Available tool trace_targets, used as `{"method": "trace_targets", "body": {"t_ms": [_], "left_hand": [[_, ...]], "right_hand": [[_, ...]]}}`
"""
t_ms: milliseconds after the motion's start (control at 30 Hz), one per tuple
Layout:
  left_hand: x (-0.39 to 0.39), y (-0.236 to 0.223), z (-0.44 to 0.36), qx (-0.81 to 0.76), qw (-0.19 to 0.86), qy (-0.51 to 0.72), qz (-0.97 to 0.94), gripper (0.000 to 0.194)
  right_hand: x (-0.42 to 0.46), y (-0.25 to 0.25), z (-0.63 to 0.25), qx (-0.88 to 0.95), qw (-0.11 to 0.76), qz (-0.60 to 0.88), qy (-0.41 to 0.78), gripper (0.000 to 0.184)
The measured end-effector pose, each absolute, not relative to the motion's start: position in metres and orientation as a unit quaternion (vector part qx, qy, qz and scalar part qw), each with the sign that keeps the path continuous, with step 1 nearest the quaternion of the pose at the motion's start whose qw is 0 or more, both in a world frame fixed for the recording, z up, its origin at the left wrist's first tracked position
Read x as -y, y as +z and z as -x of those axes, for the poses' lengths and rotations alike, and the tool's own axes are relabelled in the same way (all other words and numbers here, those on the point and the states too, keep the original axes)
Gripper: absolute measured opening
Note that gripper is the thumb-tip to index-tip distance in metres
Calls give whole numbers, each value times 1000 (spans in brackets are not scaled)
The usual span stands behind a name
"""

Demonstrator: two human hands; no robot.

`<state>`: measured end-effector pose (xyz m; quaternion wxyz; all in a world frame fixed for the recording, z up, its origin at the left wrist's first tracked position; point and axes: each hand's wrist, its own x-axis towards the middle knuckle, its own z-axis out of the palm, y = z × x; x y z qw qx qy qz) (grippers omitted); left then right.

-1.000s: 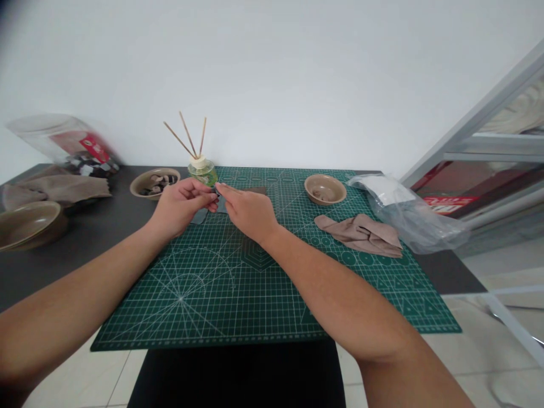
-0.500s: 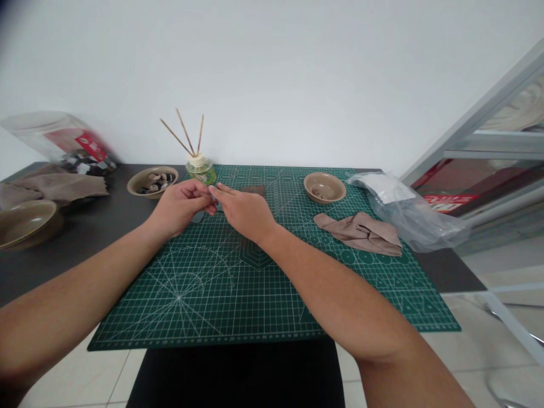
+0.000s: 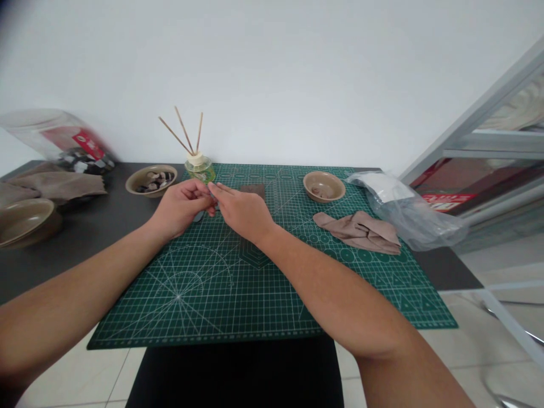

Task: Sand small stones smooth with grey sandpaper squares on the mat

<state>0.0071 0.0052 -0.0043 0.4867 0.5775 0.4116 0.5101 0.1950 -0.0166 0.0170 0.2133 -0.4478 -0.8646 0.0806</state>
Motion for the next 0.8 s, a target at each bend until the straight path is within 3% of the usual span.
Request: {"method": "trace_targets", "body": {"t_ms": [800], "left_hand": [[-1, -3, -9, -393, 514, 503, -574, 23]], "right_hand": [[16, 12, -192, 862, 238, 438, 90, 55]]}}
